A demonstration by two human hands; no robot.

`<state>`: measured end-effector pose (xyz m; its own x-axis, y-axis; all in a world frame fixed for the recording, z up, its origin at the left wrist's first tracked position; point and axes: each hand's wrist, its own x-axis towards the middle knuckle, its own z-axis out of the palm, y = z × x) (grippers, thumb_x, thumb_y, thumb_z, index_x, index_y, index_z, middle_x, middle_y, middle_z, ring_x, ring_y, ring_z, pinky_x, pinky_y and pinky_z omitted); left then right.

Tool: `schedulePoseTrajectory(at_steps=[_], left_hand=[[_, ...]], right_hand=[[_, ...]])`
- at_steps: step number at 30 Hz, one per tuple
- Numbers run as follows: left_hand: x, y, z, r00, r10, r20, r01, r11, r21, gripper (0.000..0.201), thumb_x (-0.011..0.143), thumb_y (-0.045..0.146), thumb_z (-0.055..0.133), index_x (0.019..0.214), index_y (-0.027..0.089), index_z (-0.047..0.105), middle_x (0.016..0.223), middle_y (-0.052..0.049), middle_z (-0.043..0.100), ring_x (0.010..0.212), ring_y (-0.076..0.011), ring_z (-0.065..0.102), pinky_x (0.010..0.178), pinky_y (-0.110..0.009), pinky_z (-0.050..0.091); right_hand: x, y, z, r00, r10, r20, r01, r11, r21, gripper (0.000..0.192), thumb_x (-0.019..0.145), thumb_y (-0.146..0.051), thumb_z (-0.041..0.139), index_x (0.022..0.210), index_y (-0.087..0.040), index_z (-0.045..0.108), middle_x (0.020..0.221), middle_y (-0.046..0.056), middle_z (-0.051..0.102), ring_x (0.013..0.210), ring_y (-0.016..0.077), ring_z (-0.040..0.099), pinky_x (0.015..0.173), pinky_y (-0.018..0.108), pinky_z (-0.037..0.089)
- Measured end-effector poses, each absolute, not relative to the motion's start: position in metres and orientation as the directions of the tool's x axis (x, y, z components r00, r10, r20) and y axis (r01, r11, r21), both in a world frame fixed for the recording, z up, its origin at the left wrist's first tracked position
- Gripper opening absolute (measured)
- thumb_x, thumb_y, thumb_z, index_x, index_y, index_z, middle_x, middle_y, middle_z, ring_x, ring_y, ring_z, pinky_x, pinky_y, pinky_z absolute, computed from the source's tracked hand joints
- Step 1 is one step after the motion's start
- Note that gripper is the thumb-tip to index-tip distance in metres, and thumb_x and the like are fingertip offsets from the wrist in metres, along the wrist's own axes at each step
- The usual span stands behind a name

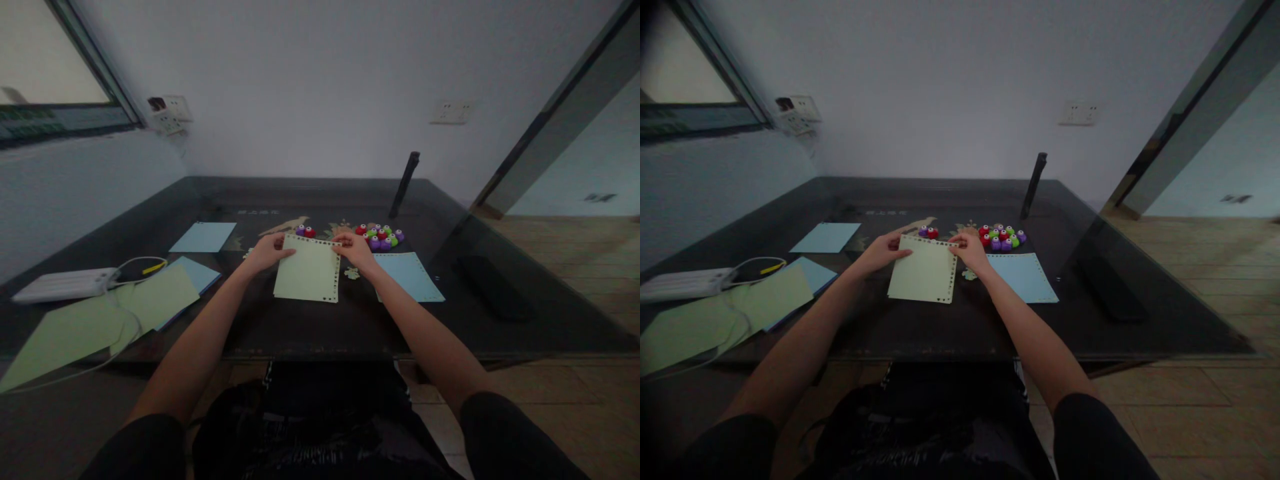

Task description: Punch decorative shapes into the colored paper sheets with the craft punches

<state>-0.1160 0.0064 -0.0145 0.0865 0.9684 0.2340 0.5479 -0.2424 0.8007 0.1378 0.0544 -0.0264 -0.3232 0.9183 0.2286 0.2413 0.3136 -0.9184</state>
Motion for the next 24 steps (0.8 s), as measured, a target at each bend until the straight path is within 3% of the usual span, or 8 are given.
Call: schedulePoseTrajectory(at_steps=[4, 8, 11, 15, 18, 24], left_hand=[[-0.116, 0.005, -0.008, 0.004, 0.98, 0.201, 0.373, -0.188, 0.909, 0.031, 0.072, 0.029, 0.066, 0.099, 0.014, 0.063, 0.1, -0.01, 0.069, 0.088, -0.0217, 0.064, 0.077, -0.038, 0.053], [-0.114, 0.003, -0.006, -0.116, 0.96, 0.256, 0.309, -0.21, 0.927, 0.032, 0.077, 0.029, 0.062, 0.105, 0.014, 0.06, 0.104, -0.011, 0.068, 0.092, -0.0216, 0.064, 0.076, -0.035, 0.054], [-0.113, 0.004, -0.008, -0.139, 0.957, 0.253, 0.256, -0.212, 0.943, 0.033, 0.08, 0.03, 0.058, 0.11, 0.016, 0.058, 0.105, -0.011, 0.068, 0.092, -0.0213, 0.065, 0.075, -0.034, 0.054], [-0.109, 0.001, -0.011, -0.016, 0.988, 0.156, 0.204, -0.149, 0.968, 0.033, 0.082, 0.034, 0.056, 0.109, 0.016, 0.059, 0.107, -0.012, 0.068, 0.093, -0.0226, 0.065, 0.077, -0.036, 0.055], [-0.104, -0.004, -0.013, 0.119, 0.99, 0.072, 0.274, -0.103, 0.956, 0.032, 0.079, 0.035, 0.061, 0.103, 0.014, 0.063, 0.107, -0.013, 0.068, 0.096, -0.0243, 0.065, 0.081, -0.039, 0.054], [-0.099, -0.008, -0.015, 0.166, 0.982, 0.093, 0.358, -0.148, 0.922, 0.038, 0.075, 0.03, 0.066, 0.11, 0.017, 0.062, 0.113, -0.011, 0.067, 0.1, -0.0254, 0.063, 0.083, -0.04, 0.053]], right_hand=[[0.143, 0.052, -0.019, -0.34, 0.93, 0.137, 0.046, 0.162, -0.986, 0.026, 0.069, -0.026, 0.068, 0.092, -0.017, 0.061, 0.068, 0.0, 0.063, 0.062, 0.0137, 0.058, 0.057, 0.027, 0.048], [0.144, 0.048, -0.015, -0.464, 0.884, 0.051, 0.057, 0.086, -0.995, 0.019, 0.069, -0.027, 0.07, 0.082, -0.016, 0.063, 0.068, 0.002, 0.065, 0.06, 0.0122, 0.057, 0.058, 0.027, 0.048], [0.144, 0.046, -0.013, -0.473, 0.878, 0.069, 0.047, 0.103, -0.994, 0.014, 0.068, -0.025, 0.071, 0.073, -0.015, 0.063, 0.066, 0.002, 0.064, 0.06, 0.0123, 0.058, 0.062, 0.029, 0.048], [0.144, 0.045, -0.01, -0.42, 0.899, 0.122, 0.006, 0.137, -0.991, 0.012, 0.069, -0.025, 0.07, 0.074, -0.016, 0.063, 0.07, 0.002, 0.065, 0.062, 0.0132, 0.058, 0.065, 0.03, 0.048], [0.145, 0.046, -0.007, -0.385, 0.909, 0.162, -0.013, 0.17, -0.985, 0.013, 0.07, -0.028, 0.069, 0.076, -0.018, 0.063, 0.073, 0.002, 0.065, 0.063, 0.0131, 0.057, 0.064, 0.03, 0.046], [0.146, 0.047, -0.007, -0.321, 0.923, 0.214, -0.025, 0.217, -0.976, 0.016, 0.068, -0.03, 0.07, 0.074, -0.018, 0.062, 0.069, 0.0, 0.063, 0.061, 0.012, 0.055, 0.061, 0.027, 0.043]])
